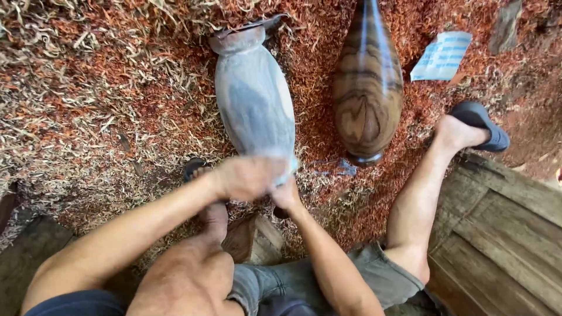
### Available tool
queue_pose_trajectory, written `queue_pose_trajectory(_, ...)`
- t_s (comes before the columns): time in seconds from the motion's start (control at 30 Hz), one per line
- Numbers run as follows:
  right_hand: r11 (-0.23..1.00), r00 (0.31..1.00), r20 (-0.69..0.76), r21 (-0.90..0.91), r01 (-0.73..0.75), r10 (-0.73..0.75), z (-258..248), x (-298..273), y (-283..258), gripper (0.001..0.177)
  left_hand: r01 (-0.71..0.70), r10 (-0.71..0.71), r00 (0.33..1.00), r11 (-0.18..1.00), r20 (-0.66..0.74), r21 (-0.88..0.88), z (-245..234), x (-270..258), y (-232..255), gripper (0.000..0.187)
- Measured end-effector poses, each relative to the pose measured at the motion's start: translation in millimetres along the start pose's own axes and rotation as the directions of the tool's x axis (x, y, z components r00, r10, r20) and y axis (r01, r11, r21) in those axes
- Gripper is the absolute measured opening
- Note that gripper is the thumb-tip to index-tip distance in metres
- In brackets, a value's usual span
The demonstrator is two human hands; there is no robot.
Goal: The person is sanding and applying adhesive or finish to a wooden vase.
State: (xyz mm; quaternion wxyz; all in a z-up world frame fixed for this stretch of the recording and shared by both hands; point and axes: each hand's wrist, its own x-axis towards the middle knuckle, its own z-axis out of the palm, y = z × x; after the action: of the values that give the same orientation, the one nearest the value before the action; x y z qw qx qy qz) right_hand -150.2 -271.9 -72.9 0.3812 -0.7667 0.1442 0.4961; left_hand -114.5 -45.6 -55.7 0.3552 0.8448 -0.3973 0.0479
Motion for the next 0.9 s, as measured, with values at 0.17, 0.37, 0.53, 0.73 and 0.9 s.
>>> queue_pose_trajectory(0.17, 0.999, 0.998, -0.056, -0.039, -0.005, 0.002, 3, -9, 0, 0.039, 0.313, -0.293, 0.906, 0.950, -0.305, 0.018, -70, 41, -52, 0.040)
queue_pose_trajectory(0.37, 0.998, 0.999, -0.004, -0.053, 0.044, -0.044, 2, 6, 5, 0.028, 0.070, -0.088, 0.980, 0.992, -0.176, -0.108, -3, -9, 3, 0.041)
queue_pose_trajectory(0.53, 0.998, 0.999, -0.036, -0.067, -0.016, 0.014, 4, -5, 5, 0.033, 0.416, -0.468, 0.855, 0.876, -0.224, -0.242, -51, 29, -54, 0.042)
queue_pose_trajectory(0.73, 0.990, 0.999, 0.040, 0.140, 0.021, -0.026, 12, 19, 47, 0.037, 0.063, -0.056, 0.994, 0.995, -0.092, 0.079, 10, -3, 20, 0.050)
queue_pose_trajectory(0.9, 1.000, 0.998, -0.051, 0.010, 0.023, -0.023, 0, -7, 12, 0.060, 0.133, -0.125, 0.943, 0.991, -0.310, 0.004, -58, 19, -49, 0.027)
